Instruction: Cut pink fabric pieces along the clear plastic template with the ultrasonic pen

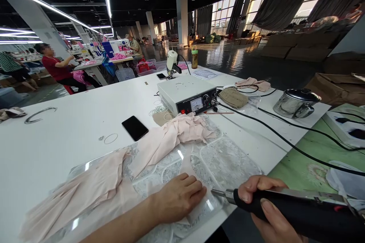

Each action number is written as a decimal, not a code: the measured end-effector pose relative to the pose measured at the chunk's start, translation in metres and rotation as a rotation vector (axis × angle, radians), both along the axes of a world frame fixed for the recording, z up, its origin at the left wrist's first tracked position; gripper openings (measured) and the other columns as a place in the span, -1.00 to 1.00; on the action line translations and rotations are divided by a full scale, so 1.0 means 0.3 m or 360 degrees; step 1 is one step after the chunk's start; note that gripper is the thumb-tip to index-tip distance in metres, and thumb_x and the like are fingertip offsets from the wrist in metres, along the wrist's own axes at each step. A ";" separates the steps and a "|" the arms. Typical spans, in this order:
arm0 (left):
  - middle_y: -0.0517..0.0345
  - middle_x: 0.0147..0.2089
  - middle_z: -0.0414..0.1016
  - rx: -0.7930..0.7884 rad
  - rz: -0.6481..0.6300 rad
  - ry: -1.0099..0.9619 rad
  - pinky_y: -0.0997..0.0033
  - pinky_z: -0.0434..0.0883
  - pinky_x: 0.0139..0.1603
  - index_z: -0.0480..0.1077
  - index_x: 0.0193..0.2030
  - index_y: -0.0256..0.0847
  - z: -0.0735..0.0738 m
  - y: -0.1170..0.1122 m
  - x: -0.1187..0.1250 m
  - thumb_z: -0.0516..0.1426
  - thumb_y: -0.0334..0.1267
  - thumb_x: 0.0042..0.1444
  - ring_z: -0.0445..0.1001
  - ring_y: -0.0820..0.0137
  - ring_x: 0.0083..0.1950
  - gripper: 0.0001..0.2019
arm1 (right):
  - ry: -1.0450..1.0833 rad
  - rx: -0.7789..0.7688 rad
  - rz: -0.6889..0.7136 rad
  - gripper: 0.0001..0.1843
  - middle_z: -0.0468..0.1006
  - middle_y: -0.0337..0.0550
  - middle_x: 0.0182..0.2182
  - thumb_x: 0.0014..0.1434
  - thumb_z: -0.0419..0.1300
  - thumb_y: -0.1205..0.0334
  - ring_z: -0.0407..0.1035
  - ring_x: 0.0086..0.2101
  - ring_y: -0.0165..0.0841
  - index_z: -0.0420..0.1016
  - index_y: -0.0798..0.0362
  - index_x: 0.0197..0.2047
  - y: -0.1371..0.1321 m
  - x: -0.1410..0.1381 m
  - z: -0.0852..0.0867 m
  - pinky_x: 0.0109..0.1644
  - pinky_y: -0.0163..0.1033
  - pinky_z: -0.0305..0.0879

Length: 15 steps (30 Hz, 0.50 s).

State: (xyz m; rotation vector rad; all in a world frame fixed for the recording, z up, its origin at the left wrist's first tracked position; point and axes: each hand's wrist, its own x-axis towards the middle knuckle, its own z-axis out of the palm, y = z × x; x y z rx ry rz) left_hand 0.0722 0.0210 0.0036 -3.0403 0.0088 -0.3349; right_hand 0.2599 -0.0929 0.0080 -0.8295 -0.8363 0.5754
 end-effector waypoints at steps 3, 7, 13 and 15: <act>0.01 -0.24 0.37 -0.0002 0.0007 0.0003 0.35 0.29 -0.28 0.30 0.00 -0.42 -0.001 -0.001 -0.006 -0.06 -0.45 0.35 0.34 0.35 -0.29 -0.81 | -0.0018 -0.0005 0.0004 -0.90 0.39 -0.21 -0.45 0.16 0.22 0.20 0.37 -0.50 -0.41 0.37 -0.01 -0.29 -0.003 0.005 0.004 -0.41 -0.27 0.46; -0.03 -0.21 0.38 -0.0008 0.0000 0.0011 0.34 0.29 -0.28 0.30 0.02 -0.44 -0.006 -0.001 -0.013 -0.06 -0.45 0.34 0.33 0.34 -0.28 -0.79 | -0.0053 -0.0038 0.0011 -0.89 0.39 -0.21 -0.47 0.16 0.23 0.18 0.37 -0.51 -0.39 0.37 -0.01 -0.31 -0.006 0.015 0.002 -0.43 -0.26 0.46; -0.02 -0.20 0.37 -0.0023 0.0051 0.0018 0.33 0.28 -0.26 0.28 0.04 -0.44 -0.013 -0.006 -0.018 -0.04 -0.42 0.32 0.34 0.33 -0.27 -0.78 | -0.0013 -0.0085 -0.0021 -0.84 0.40 -0.21 -0.48 0.12 0.27 0.15 0.39 -0.51 -0.38 0.37 0.00 -0.32 -0.006 0.016 -0.002 -0.43 -0.25 0.48; -0.02 -0.20 0.37 -0.0027 0.0061 0.0023 0.32 0.28 -0.26 0.27 0.05 -0.44 -0.013 -0.009 -0.018 -0.03 -0.41 0.32 0.34 0.32 -0.27 -0.78 | -0.0009 -0.0099 -0.0024 -0.84 0.40 -0.21 -0.48 0.12 0.27 0.14 0.39 -0.51 -0.39 0.38 0.00 -0.33 -0.008 0.015 0.001 -0.43 -0.26 0.48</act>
